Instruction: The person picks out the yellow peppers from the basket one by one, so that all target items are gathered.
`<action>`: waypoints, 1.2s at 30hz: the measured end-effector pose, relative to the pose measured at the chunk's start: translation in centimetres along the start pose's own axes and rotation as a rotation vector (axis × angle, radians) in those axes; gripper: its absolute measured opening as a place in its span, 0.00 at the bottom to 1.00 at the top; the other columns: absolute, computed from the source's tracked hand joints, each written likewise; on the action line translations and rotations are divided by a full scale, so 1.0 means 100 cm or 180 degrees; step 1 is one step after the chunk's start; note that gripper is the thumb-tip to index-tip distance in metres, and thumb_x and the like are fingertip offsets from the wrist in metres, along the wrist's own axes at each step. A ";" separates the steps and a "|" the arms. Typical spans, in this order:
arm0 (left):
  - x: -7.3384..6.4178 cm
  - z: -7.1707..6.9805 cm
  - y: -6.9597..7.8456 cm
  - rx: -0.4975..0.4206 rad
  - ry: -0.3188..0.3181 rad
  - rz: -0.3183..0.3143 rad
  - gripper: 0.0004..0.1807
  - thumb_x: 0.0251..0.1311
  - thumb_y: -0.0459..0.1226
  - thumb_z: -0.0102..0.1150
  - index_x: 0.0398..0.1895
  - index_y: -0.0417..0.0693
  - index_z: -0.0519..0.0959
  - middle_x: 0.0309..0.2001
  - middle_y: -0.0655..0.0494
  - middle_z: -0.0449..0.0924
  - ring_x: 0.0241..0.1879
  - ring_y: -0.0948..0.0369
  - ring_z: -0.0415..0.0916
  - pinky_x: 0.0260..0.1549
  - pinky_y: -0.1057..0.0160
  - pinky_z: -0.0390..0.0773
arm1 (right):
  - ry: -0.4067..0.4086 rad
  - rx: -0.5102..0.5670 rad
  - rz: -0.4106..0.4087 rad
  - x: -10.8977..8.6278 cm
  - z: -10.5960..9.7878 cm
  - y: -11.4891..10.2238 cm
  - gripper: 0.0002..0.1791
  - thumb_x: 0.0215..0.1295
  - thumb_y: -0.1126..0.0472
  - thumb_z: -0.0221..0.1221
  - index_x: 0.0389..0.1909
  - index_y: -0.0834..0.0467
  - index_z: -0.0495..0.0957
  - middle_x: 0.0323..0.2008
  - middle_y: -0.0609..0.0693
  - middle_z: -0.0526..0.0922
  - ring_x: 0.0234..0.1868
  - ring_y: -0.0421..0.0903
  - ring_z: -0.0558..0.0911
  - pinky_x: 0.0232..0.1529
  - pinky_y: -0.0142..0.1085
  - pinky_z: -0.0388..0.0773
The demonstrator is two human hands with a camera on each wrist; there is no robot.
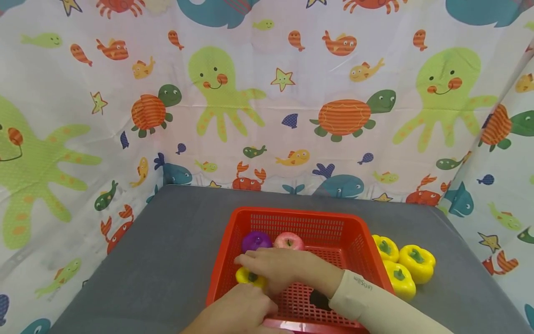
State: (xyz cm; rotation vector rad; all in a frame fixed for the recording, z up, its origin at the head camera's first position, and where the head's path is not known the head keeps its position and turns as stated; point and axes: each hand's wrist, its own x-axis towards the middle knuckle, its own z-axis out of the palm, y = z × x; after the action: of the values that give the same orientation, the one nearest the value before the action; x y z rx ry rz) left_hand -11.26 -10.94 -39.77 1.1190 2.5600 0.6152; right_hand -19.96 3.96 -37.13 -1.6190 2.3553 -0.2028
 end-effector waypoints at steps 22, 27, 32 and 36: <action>-0.002 -0.001 0.002 0.0014 -0.0147 -0.0187 0.24 0.64 0.66 0.52 0.23 0.61 0.80 0.13 0.73 0.62 0.15 0.71 0.63 0.20 0.70 0.67 | 0.0515 0.0449 0.0302 -0.050 -0.040 0.000 0.35 0.54 0.53 0.73 0.61 0.45 0.68 0.48 0.36 0.73 0.44 0.35 0.75 0.45 0.29 0.75; -0.001 -0.001 0.002 0.0033 -0.0120 -0.0169 0.25 0.64 0.67 0.51 0.21 0.62 0.79 0.13 0.74 0.63 0.15 0.71 0.63 0.19 0.69 0.66 | 0.0725 0.0525 0.0311 -0.069 -0.048 -0.001 0.35 0.54 0.53 0.74 0.62 0.45 0.69 0.51 0.36 0.72 0.45 0.36 0.75 0.45 0.30 0.76; -0.002 -0.001 0.002 0.0047 -0.0119 -0.0192 0.27 0.63 0.69 0.49 0.21 0.62 0.79 0.13 0.74 0.66 0.15 0.70 0.64 0.20 0.69 0.66 | 0.0862 0.0654 0.0405 -0.089 -0.054 -0.002 0.35 0.56 0.51 0.74 0.64 0.44 0.70 0.55 0.34 0.72 0.47 0.37 0.75 0.46 0.32 0.77; -0.001 0.000 0.001 0.0181 -0.0101 -0.0091 0.27 0.63 0.69 0.49 0.22 0.62 0.79 0.14 0.75 0.66 0.16 0.71 0.64 0.21 0.70 0.66 | 0.0954 0.0584 0.0481 -0.104 -0.050 -0.003 0.36 0.57 0.48 0.73 0.66 0.41 0.69 0.58 0.33 0.71 0.47 0.37 0.75 0.46 0.34 0.77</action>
State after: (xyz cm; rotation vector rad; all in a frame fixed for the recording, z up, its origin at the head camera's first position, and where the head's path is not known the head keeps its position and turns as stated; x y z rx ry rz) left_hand -11.18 -10.98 -39.69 1.0994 2.5767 0.5168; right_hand -17.70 13.34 -30.72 -1.3997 2.5737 -0.6501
